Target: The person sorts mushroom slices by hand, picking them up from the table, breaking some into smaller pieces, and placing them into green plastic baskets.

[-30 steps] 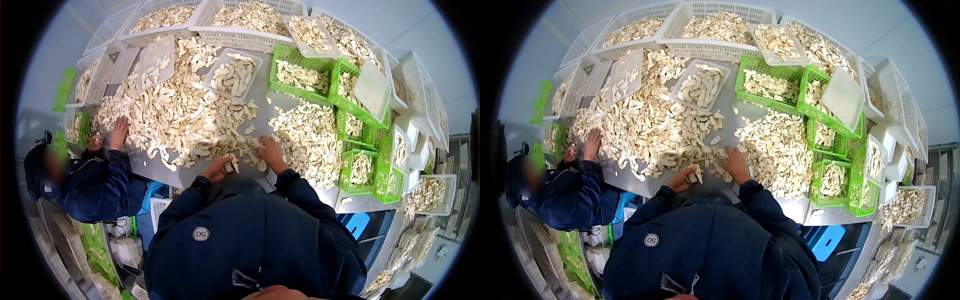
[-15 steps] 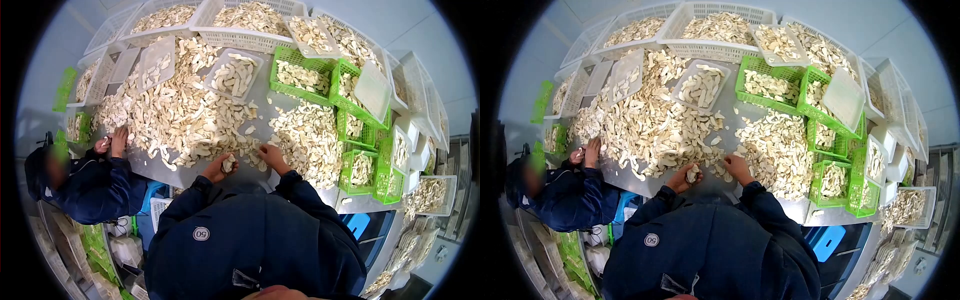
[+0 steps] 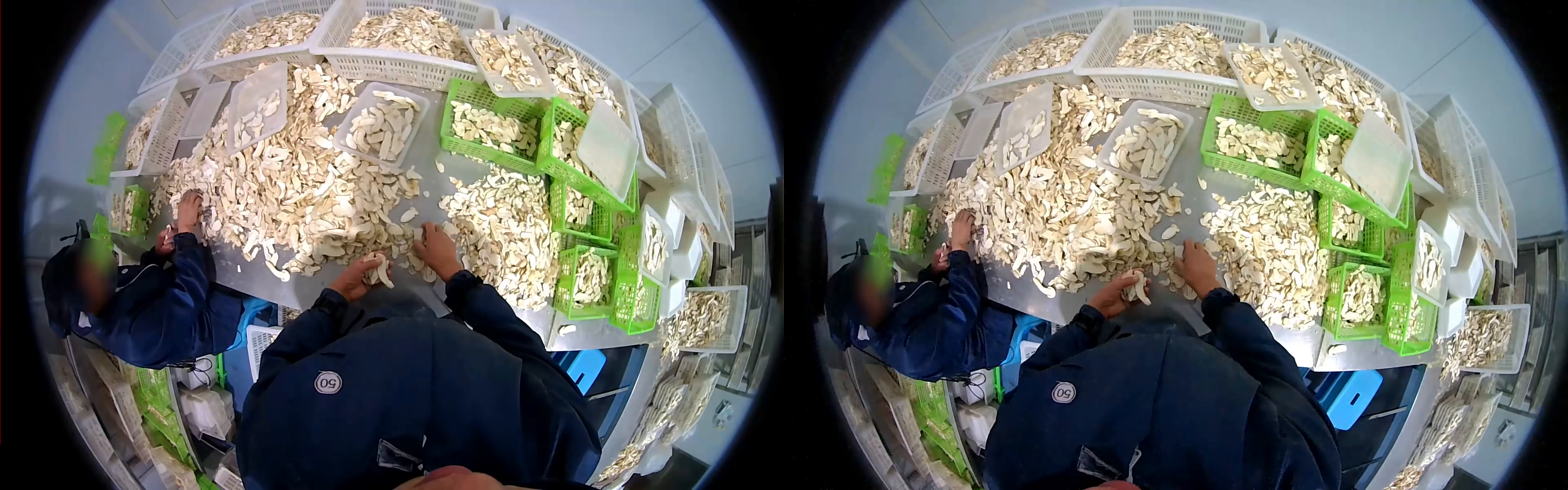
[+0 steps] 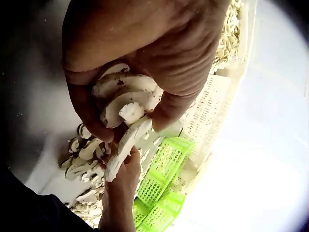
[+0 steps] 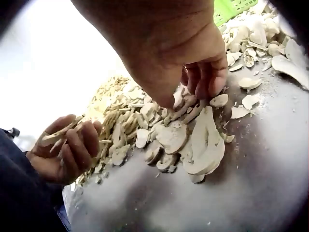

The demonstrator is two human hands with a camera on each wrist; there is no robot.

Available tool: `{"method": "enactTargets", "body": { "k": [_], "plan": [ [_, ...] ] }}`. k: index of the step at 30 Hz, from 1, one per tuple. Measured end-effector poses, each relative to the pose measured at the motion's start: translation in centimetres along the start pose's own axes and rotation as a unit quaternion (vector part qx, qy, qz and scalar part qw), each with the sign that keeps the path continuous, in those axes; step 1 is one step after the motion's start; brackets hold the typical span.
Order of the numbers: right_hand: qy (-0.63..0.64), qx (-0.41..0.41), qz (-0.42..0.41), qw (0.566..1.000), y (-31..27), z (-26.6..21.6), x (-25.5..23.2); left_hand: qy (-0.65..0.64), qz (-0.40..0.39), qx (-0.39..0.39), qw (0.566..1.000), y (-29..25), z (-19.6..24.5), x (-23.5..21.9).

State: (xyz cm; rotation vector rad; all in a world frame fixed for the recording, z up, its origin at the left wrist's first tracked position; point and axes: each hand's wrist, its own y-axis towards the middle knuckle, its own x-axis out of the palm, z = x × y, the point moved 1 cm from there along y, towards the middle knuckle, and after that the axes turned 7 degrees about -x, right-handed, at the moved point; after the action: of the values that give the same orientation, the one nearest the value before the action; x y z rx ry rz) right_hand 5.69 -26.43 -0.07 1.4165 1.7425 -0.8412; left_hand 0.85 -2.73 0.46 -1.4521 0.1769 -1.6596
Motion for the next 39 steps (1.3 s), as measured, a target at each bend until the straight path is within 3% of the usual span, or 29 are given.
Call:
{"method": "enactTargets", "body": {
  "k": [6, 12, 18, 21, 24, 27, 29, 30, 39],
  "plan": [
    [0.019, 0.032, -0.055, 0.998, 0.4, -0.7, -0.5, -0.003, 0.013, 0.002, 1.000, 0.0, -0.1, 0.0],
    [0.046, -0.030, -0.006, 0.998, -0.4, 0.9, 0.8, -0.006, 0.021, -0.002, 1.000, 0.4, -0.2, -0.4],
    [0.255, 0.052, -0.023, 0.965, -2.0, 3.1, 0.8, 0.005, 0.040, -0.004, 0.999, 0.3, -0.1, -0.5],
    [0.439, 0.184, -0.057, 0.877, -2.8, 4.6, 0.1, 0.010, 0.039, -0.003, 0.999, 0.6, -0.3, -1.0],
    [0.593, 0.295, -0.063, 0.746, -4.3, 3.8, -2.3, 0.006, 0.039, -0.007, 0.999, 1.1, -0.6, -1.5],
    [0.313, 0.222, -0.112, 0.917, -5.4, 3.2, -3.3, 0.004, 0.033, -0.013, 0.999, 1.0, -0.4, -1.2],
    [0.172, 0.123, -0.094, 0.973, -6.6, 2.7, -2.7, 0.008, 0.035, -0.011, 0.999, 1.0, -0.5, -1.2],
    [0.098, 0.071, -0.085, 0.989, -7.1, 2.3, -2.5, 0.006, 0.037, -0.012, 0.999, 1.0, -0.5, -1.1],
    [0.013, -0.048, -0.058, 0.997, -6.6, 0.1, -0.6, 0.028, 0.041, -0.012, 0.999, 0.8, -0.4, -0.8]
  ]
}}
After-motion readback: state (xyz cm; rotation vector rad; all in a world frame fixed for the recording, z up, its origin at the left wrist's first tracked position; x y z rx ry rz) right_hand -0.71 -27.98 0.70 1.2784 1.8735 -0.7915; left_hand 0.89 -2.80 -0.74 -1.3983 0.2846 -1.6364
